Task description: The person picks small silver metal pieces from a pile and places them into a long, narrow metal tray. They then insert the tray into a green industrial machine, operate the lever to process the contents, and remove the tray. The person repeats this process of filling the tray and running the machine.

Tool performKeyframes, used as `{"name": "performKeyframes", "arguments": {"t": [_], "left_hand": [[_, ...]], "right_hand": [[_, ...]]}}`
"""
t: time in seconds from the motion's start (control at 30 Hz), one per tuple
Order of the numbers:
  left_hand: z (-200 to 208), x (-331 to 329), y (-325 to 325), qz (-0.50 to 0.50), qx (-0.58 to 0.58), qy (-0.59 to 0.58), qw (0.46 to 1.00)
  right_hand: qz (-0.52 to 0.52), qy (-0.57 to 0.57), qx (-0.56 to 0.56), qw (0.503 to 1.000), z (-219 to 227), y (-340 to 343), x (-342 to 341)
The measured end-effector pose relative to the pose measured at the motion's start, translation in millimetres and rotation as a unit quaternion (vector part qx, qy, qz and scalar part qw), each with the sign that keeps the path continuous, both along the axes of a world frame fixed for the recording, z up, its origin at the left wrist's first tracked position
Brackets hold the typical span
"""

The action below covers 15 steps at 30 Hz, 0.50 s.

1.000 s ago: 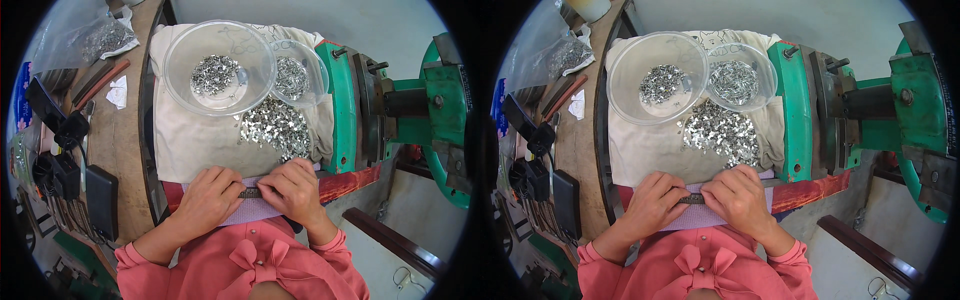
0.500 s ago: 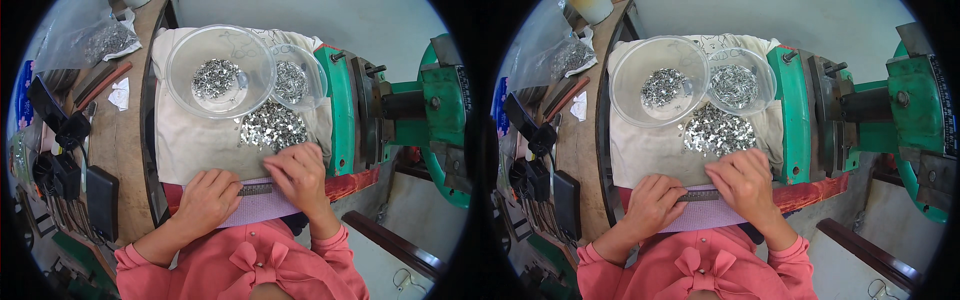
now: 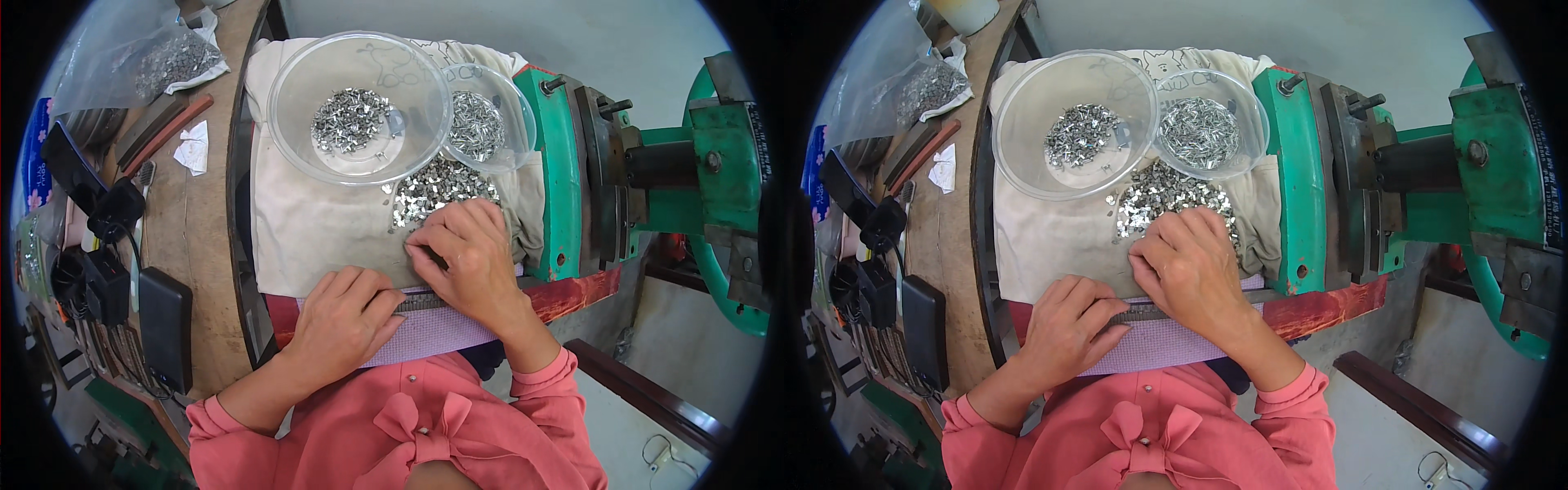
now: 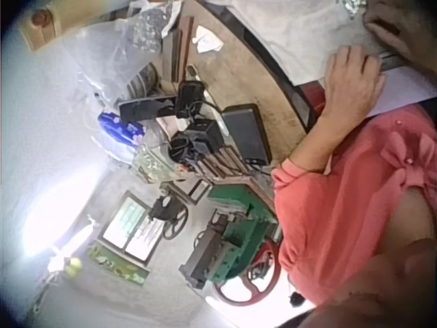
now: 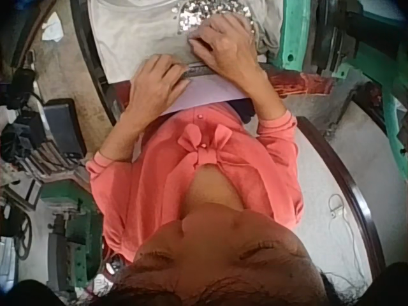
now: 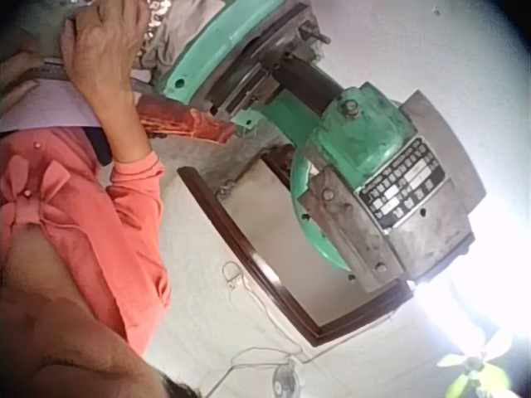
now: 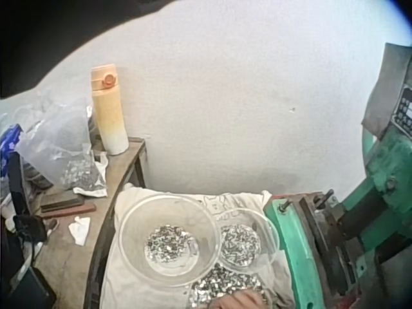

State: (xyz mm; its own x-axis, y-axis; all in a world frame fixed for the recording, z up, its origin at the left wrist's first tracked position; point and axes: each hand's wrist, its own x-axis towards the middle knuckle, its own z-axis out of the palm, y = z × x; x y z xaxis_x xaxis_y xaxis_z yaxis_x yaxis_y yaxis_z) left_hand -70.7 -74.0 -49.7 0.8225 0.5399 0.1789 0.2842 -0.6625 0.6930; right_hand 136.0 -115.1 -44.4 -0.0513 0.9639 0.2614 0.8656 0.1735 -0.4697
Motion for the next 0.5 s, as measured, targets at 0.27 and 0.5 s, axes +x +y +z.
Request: {"name": "performKeyframes", "arguments": {"t": [0.27, 0.5], "left_hand": [[-7, 10, -5, -0.001, 0.052, -0.047, 0.998], [-9, 10, -6, 0.010, 0.029, -0.045, 0.999]], "right_hand": [[0.038, -0.007, -0.005, 0.999, 2, 6, 10], [-0.009, 0.052, 0.004, 0.999, 10, -21, 8]]}}
